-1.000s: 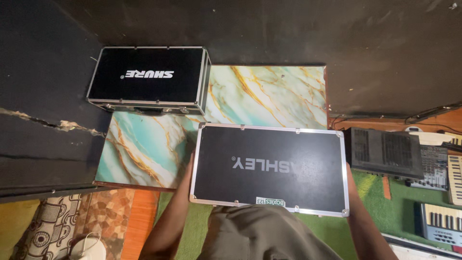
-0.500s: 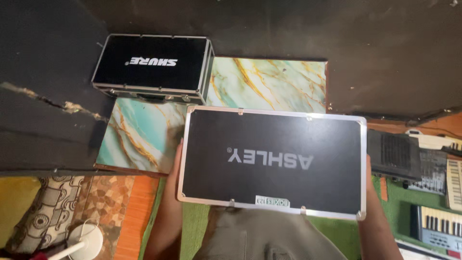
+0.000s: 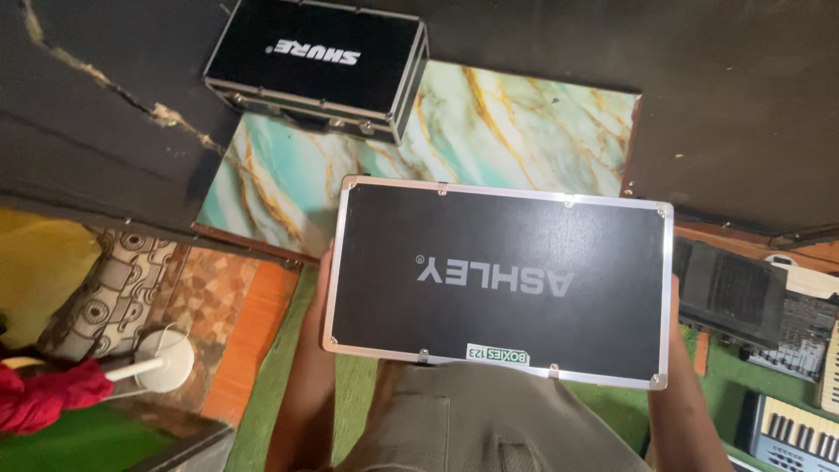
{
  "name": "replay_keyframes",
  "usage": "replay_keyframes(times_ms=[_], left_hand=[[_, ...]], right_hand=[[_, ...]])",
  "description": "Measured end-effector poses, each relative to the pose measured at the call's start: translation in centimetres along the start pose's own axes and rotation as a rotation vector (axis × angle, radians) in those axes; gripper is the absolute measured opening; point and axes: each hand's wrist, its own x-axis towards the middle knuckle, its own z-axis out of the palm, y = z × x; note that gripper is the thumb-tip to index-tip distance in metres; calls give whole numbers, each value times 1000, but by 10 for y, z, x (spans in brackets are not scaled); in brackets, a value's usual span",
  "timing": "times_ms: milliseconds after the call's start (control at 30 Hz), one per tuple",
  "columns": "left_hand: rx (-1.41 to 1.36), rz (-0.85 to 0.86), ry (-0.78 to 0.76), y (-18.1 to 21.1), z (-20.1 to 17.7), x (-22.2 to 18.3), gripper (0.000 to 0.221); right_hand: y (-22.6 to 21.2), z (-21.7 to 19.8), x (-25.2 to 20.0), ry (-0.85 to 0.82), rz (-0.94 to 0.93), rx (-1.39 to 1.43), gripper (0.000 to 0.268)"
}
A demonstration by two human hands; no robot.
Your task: The person opens a black hard case on a table and then picks up and opens a silver hard case in a room with keyboards.
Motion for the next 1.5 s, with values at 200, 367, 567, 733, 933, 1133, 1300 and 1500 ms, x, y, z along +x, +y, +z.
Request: replay_keyframes(times_ms=[200,367,567,733,933,1133,1300,1500], left_hand=[[-73,16,91,16,1,-35,48],[129,121,154,32,-2,-82,61],[-57,64,237,55,-31,-118,64],[-29,17,214,100,-42,-151,82],[-15,118,287,138,-71,-206,78],[-80,145,182,169,-170,-189,66],[-131,135,212,168,-219,-201,59],[-141,106,317,177,-209,-190,55]], right_hand=[[2,20,34,34,258,167,57],[32,25,58,-187,192,212,74],[57,69,61,-212,187,140,71],[46,141,54,-322,226,136,79],[44,223,2,-381,263,184,89],[39,283,-38,-369,360,188,106],[45,299,-52,-357,372,199,110],[56,295,-43,-389,299,217,102]])
